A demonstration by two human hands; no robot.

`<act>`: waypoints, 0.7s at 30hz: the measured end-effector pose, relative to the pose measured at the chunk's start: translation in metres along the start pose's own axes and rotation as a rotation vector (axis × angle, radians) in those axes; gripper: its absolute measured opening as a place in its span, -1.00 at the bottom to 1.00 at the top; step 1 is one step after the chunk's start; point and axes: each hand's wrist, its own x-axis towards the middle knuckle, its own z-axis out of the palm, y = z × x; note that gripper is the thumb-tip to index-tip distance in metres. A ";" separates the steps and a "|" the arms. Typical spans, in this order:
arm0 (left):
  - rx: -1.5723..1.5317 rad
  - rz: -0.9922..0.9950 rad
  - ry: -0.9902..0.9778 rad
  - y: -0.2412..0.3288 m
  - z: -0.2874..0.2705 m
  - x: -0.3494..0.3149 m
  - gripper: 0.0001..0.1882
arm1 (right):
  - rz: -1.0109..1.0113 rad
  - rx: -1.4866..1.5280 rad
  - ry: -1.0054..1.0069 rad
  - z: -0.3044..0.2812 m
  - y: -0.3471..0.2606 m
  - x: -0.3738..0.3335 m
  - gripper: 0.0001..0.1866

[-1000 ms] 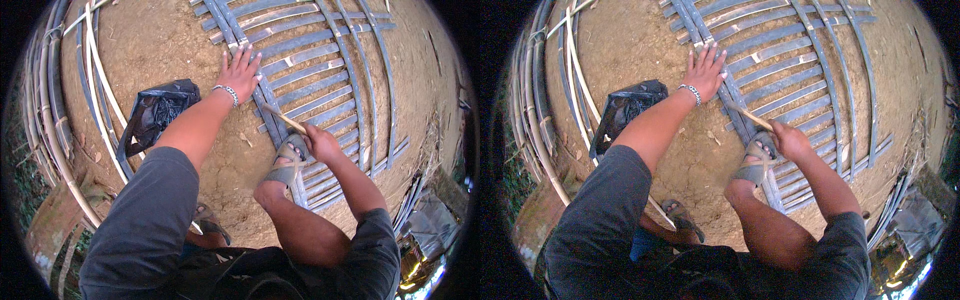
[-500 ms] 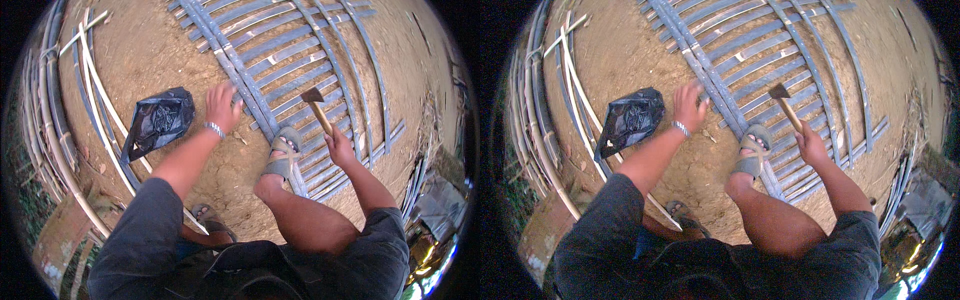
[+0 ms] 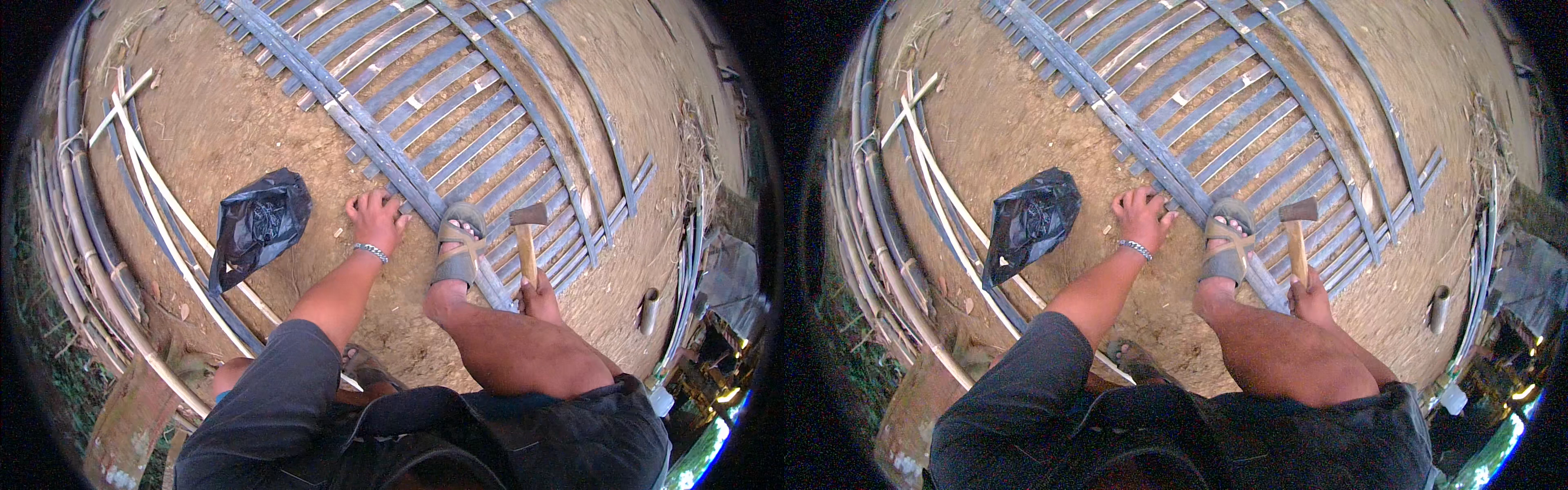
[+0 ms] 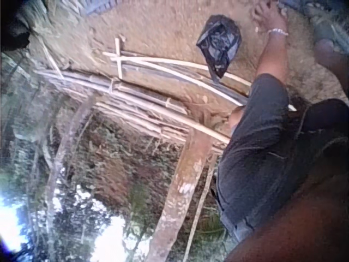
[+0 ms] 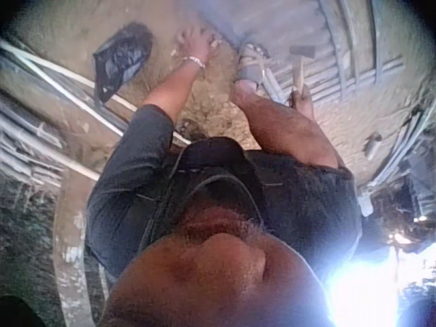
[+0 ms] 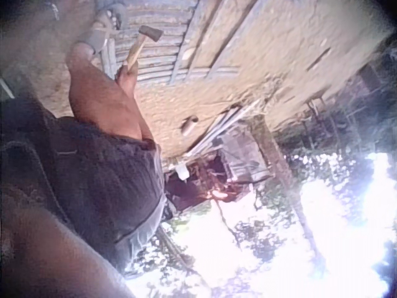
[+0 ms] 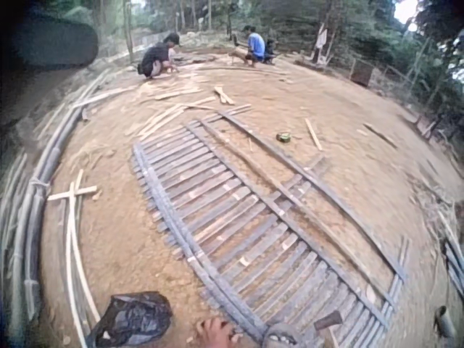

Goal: The person uses a hammer to drive nails into a bamboo frame structure laid on the ground. They repeatedly pick up nails from a nearby black bag and secure the bamboo slats to the frame, working systematically along the length of the structure.

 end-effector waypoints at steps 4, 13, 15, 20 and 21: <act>0.009 0.023 0.051 -0.005 0.009 -0.003 -0.67 | -0.024 -0.131 -0.073 -0.001 -0.012 -0.006 -0.58; 0.011 -0.016 0.044 -0.006 0.010 -0.006 -0.66 | -0.042 -0.102 -0.010 0.003 0.000 -0.018 -0.61; -0.001 -0.021 0.068 -0.004 0.006 -0.009 -0.66 | -0.037 -0.085 0.015 0.008 -0.004 -0.023 -0.62; -0.236 -0.004 0.312 -0.019 -0.041 -0.033 -0.71 | -0.047 0.020 0.069 0.016 -0.001 -0.019 -0.67; -0.296 -0.017 0.397 -0.032 -0.059 -0.034 -0.74 | -0.047 0.039 0.062 0.013 0.002 -0.014 -0.68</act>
